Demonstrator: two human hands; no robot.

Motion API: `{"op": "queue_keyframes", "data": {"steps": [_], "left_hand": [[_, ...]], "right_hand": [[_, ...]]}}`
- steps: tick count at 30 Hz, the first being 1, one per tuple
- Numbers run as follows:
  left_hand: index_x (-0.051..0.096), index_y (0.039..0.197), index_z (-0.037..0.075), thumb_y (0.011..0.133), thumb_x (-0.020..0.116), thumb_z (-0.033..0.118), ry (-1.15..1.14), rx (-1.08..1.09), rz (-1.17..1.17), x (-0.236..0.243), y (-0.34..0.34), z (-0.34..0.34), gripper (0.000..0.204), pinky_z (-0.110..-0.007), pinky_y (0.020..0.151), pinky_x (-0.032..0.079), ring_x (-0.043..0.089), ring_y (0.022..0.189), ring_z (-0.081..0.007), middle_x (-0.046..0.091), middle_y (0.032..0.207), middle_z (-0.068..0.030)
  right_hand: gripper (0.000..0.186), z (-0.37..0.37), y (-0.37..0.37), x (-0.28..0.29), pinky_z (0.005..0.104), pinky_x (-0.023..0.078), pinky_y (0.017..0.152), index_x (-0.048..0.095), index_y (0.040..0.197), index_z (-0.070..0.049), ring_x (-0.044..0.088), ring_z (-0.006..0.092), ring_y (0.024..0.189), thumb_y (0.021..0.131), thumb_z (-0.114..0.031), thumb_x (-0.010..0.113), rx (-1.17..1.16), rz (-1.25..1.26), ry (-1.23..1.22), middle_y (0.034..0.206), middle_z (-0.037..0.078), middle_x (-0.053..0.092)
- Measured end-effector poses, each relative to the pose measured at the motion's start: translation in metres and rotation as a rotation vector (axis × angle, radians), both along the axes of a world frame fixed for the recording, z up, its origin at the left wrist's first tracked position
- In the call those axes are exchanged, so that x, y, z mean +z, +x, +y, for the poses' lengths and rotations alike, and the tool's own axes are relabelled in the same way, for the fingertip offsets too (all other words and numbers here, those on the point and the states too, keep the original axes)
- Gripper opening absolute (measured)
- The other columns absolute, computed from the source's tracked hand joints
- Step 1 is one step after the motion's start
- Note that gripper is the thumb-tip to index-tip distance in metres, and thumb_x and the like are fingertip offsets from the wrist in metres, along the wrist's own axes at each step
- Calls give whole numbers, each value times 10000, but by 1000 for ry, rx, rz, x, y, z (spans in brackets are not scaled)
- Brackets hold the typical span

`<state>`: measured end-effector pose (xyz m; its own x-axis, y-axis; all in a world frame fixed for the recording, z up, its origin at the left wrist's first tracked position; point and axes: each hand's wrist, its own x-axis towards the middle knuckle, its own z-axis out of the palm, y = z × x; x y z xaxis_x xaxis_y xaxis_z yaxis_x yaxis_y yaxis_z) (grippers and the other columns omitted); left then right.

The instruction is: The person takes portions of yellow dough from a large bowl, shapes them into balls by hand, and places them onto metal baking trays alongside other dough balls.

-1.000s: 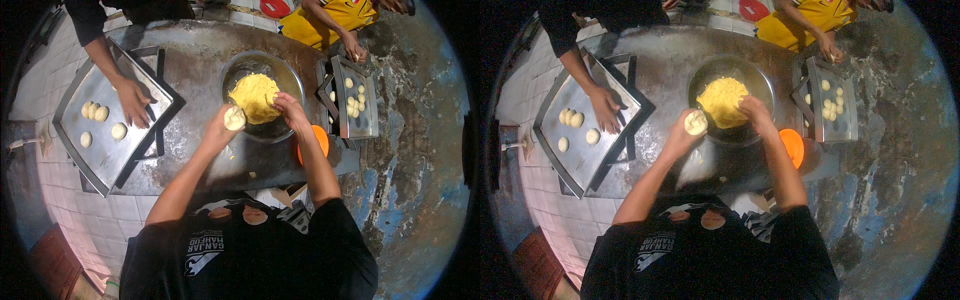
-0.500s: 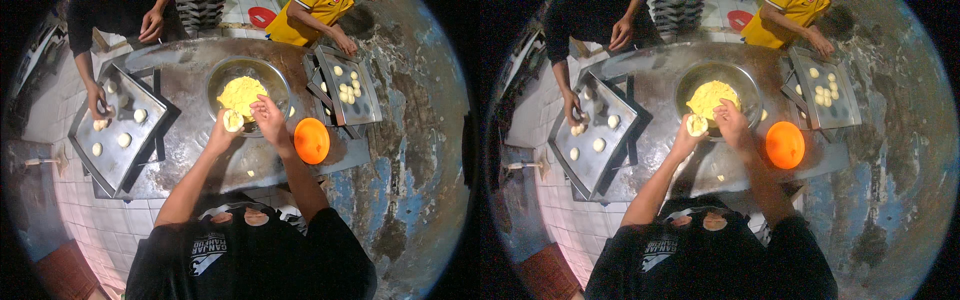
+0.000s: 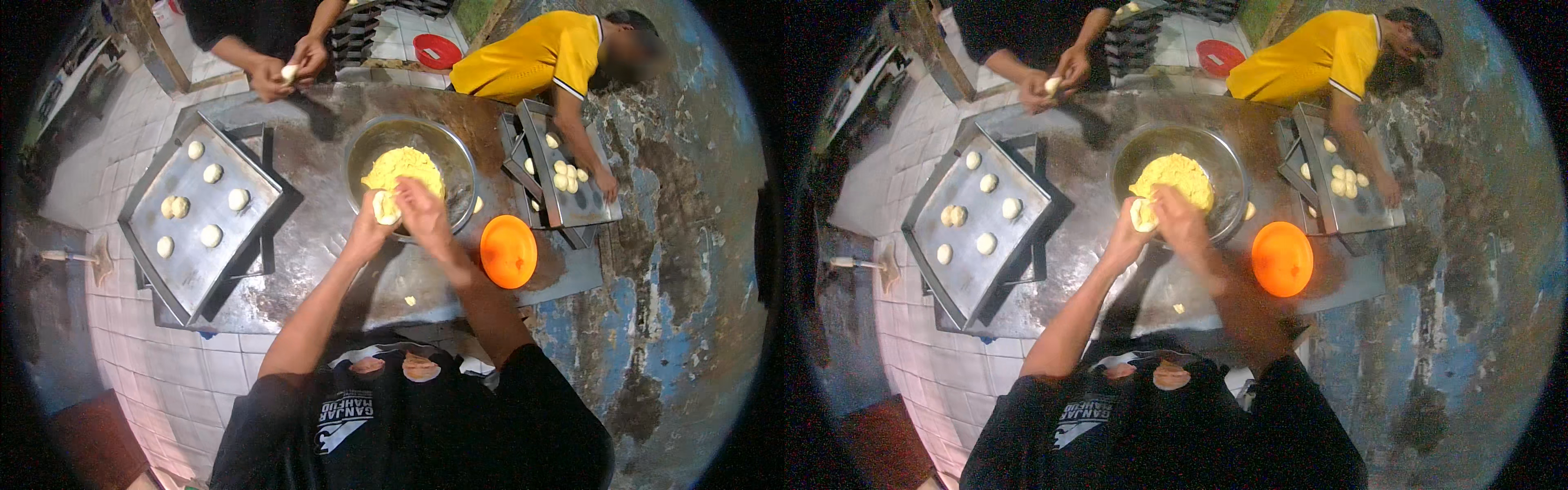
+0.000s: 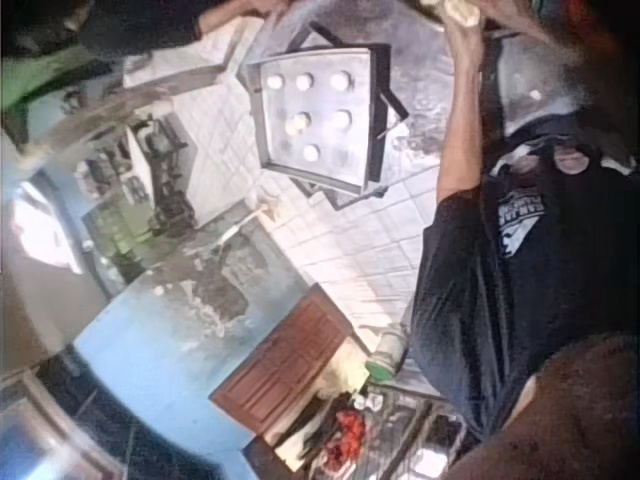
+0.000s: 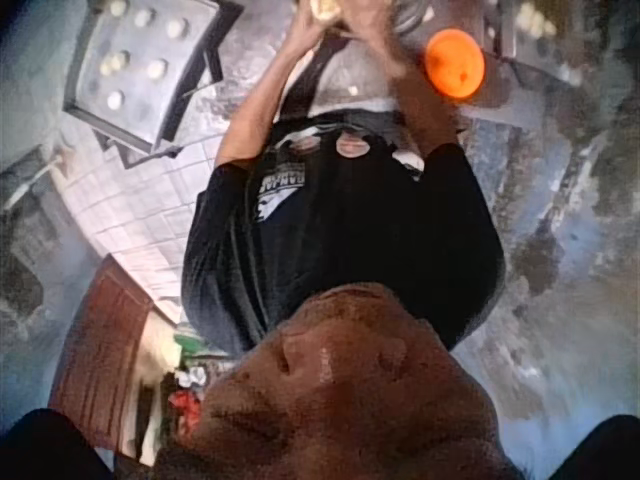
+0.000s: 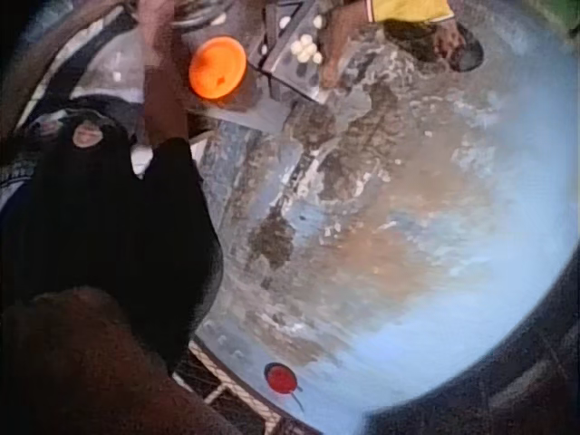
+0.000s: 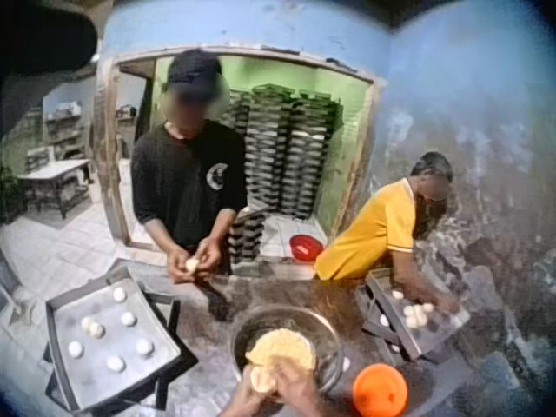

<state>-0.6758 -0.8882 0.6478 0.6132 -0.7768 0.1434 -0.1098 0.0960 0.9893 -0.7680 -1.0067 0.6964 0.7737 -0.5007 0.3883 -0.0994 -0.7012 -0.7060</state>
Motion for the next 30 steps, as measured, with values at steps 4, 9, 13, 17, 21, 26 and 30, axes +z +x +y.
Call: {"op": "queue_keyframes", "data": {"steps": [4,9,13,17,21,26,30], "left_hand": [[441,1277,59,888,745,89,137,96,74,-7,0,-4,495,-320,915,486,585,1052,-167,587,1136,-78],[432,1291,71,826,803,54,-45,23,185,4,-3,-1,595,-348,904,502,604,1043,-186,617,1103,-87],[435,1292,82,820,801,82,16,12,-6,29,-11,9,598,-345,874,505,629,995,-214,640,1053,-114],[627,1085,35,881,713,217,107,102,-247,34,-31,17,286,-385,759,519,685,824,-338,673,886,-235],[737,1104,33,966,654,226,390,17,156,49,-44,34,252,-333,750,526,661,844,-162,731,974,-77],[571,1420,21,968,689,327,186,-57,210,67,-84,62,558,-304,863,520,641,906,-135,699,1101,-92],[632,1362,41,943,708,245,283,-80,-94,61,-91,102,472,-328,857,520,644,929,-144,724,1035,-67]], "right_hand": [[361,16,-8,4,367,561,887,558,1314,22,705,267,998,958,-12,604,180,129,-164,1102,166,706],[531,-28,-10,-18,334,506,981,360,1469,55,664,201,1018,996,-40,582,6,-38,634,1099,98,701],[402,28,-17,18,386,552,848,548,1307,64,685,316,930,918,-16,614,14,126,-135,984,185,688],[366,35,-41,10,411,535,814,619,1179,14,654,356,897,820,-21,682,89,37,-340,932,178,683],[570,40,-67,32,327,522,863,515,1303,8,597,184,972,835,-134,810,-111,-91,459,1040,103,620],[504,30,-103,29,298,532,872,499,1333,28,650,170,1001,899,-77,733,230,51,1072,1083,104,662],[501,73,-101,59,318,552,800,531,1375,-68,685,184,914,894,-55,669,468,263,20,1071,126,700]]}}
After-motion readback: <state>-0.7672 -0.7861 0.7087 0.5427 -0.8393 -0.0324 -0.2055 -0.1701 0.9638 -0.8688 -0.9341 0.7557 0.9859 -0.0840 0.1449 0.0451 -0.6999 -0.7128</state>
